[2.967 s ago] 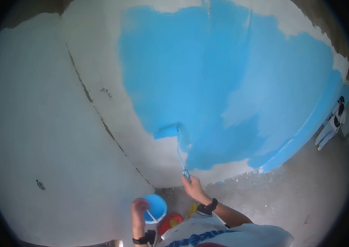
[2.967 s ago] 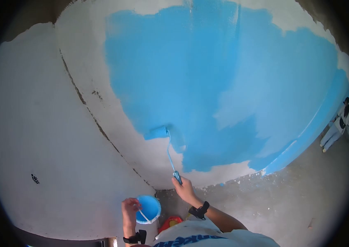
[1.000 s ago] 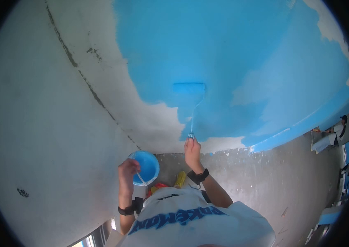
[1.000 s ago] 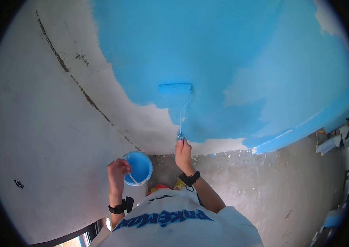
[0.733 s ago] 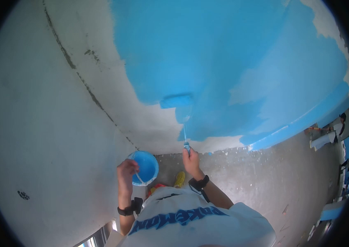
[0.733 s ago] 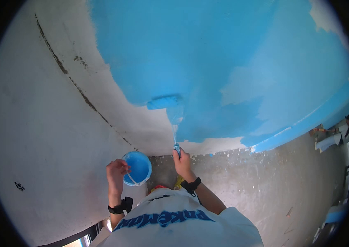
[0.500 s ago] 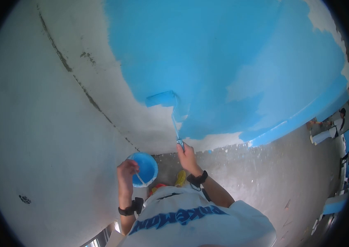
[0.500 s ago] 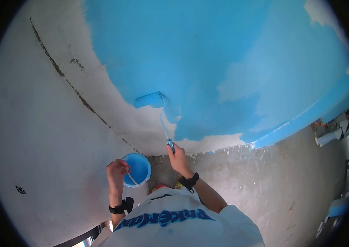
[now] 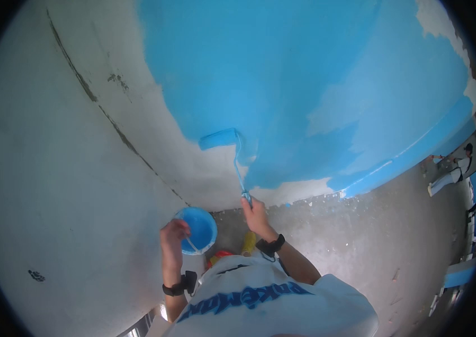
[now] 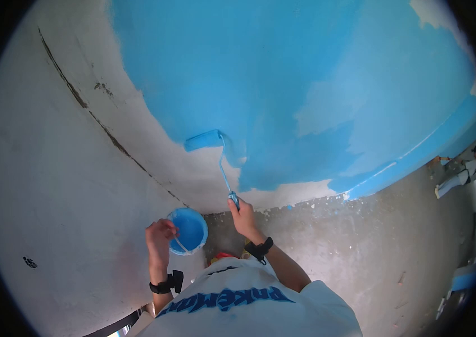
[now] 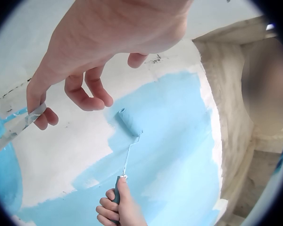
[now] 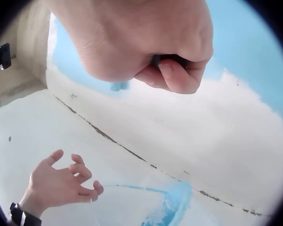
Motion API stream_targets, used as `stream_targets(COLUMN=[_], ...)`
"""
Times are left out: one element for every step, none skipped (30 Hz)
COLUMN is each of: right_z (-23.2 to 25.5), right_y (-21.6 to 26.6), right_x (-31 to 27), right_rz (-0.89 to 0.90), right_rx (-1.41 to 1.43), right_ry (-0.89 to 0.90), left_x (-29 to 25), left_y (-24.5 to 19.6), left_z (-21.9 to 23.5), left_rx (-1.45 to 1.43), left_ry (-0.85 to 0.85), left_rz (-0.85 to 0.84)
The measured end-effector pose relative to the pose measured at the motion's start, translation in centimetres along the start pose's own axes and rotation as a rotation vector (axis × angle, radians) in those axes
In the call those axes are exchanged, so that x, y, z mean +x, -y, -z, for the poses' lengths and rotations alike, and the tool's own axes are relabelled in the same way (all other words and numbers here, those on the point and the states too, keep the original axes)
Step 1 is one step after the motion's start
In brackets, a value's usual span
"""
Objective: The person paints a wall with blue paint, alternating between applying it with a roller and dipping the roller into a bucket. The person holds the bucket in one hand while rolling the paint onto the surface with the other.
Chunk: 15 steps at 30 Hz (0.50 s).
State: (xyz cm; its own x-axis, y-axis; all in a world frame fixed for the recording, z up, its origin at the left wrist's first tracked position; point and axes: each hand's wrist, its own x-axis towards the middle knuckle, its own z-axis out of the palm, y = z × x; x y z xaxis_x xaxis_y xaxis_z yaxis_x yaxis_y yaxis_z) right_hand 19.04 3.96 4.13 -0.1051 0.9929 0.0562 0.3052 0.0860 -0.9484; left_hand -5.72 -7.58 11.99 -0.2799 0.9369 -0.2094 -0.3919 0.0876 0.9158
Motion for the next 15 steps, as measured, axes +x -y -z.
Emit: stream_targets(right_z=[0.2,0.3,0.3,0.4,0.4,0.2,0.0,-0.2,-0.1,-0.1,0.1,0.4,0.6,0.7,0.6], right_y=[0.9,1.8,2.9,3.4,3.0,2.2,1.5,0.7,0.6,0.6,0.5,1.7,2.6,3.2,3.7], right_x=[0.0,-0.1,-0.1,0.0,0.1,0.0,-0.2,-0.3,-0.4,-0.5,-0.2,0.2,0.4,0.5,0.7], right_rz=[-0.001,-0.003,-0.001,0.004,0.011,0.019,0.024,0.024,0.007,-0.009,-0.008,0.046,0.096,0.093,0.081], right_rx=[-0.019,-0.017,0.013,0.041,0.039,0.026,0.014,0.014,0.015,0.016,0.015,0.010,0.006,0.006,0.037], right_ry=[0.005,0.003,-0.001,-0.005,-0.008,-0.015,-0.020,-0.019,-0.016,-0.013,-0.012,-0.010,-0.008,-0.008,0.003], left_x=[-0.2,-0.4,-0.4,-0.2,0.0,0.0,-0.2,-0.3,-0.5,-0.6,-0.6,-0.6,-0.6,-0.8,-0.9], left_y=[-0.2,-0.3,-0.2,0.0,0.1,0.2,0.1,0.1,0.1,0.1,0.1,0.2,0.4,0.6,0.6], left_z=[-0.2,-0.3,-0.2,0.1,0.1,0.1,0.1,0.2,0.2,0.2,0.1,0.1,0.1,0.2,0.2], left_rx=[-0.001,-0.002,-0.001,0.020,0.040,0.038,0.037,0.037,0.036,0.038,0.040,0.039,0.027,0.015,0.015], left_ry=[0.007,0.014,0.017,0.003,-0.010,-0.008,-0.003,0.001,0.000,0.007,0.015,0.015,0.003,-0.008,-0.007], left_rz=[-0.006,-0.010,-0.009,0.014,0.033,0.029,0.023,0.018,0.018,0.021,0.024,0.024,0.025,0.028,0.030])
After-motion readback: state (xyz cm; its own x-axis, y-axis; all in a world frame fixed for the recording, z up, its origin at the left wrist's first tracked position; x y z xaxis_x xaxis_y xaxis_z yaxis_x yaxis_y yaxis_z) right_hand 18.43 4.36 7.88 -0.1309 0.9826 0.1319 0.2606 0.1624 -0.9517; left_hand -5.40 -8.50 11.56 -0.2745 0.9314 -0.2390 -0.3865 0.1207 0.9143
